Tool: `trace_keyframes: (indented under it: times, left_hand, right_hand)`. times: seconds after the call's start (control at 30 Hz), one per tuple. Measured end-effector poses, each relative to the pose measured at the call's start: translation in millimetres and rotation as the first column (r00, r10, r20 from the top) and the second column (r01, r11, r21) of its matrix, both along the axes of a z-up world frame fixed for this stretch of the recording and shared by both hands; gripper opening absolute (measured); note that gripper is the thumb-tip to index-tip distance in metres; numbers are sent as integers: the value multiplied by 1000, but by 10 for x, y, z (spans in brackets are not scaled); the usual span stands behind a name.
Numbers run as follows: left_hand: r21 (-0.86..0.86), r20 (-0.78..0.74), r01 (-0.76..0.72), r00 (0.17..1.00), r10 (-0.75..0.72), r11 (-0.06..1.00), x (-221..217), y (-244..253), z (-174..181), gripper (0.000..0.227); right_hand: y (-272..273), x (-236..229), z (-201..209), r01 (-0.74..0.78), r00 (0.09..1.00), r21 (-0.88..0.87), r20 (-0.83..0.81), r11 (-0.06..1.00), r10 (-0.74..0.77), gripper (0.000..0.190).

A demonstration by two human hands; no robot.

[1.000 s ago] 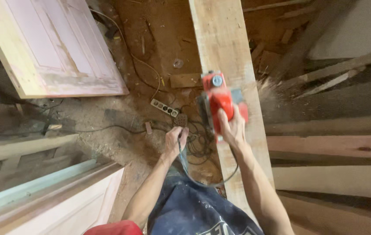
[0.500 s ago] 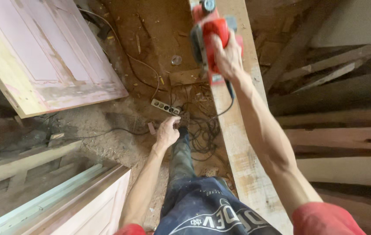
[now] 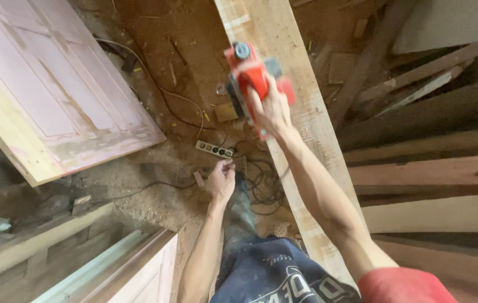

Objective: The person uses a red electric sander to smooth the surface of a long wooden plank. They move the sander back and forth along the length of the plank, occasionally adjusting their grip and position to cover different areas.

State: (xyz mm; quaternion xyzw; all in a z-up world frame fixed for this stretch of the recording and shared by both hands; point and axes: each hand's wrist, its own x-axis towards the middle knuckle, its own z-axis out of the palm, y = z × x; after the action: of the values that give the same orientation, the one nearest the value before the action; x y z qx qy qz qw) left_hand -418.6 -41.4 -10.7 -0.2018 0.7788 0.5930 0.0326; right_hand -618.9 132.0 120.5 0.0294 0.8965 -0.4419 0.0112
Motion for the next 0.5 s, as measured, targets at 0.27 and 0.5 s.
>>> trace_keyframes:
  times: [0.27,0.5]
  left_hand:
    - [-103,-127,-58,991,45,993,-906,272,152,30]
    - [-175,37,-126,990,134,976,-1854,1244,-32,64]
  right_hand:
    - [452,-306,-6,51,999,-49,1,997,-51,53]
    - [1552,3012,512,306,901,28,315,952,-298,64]
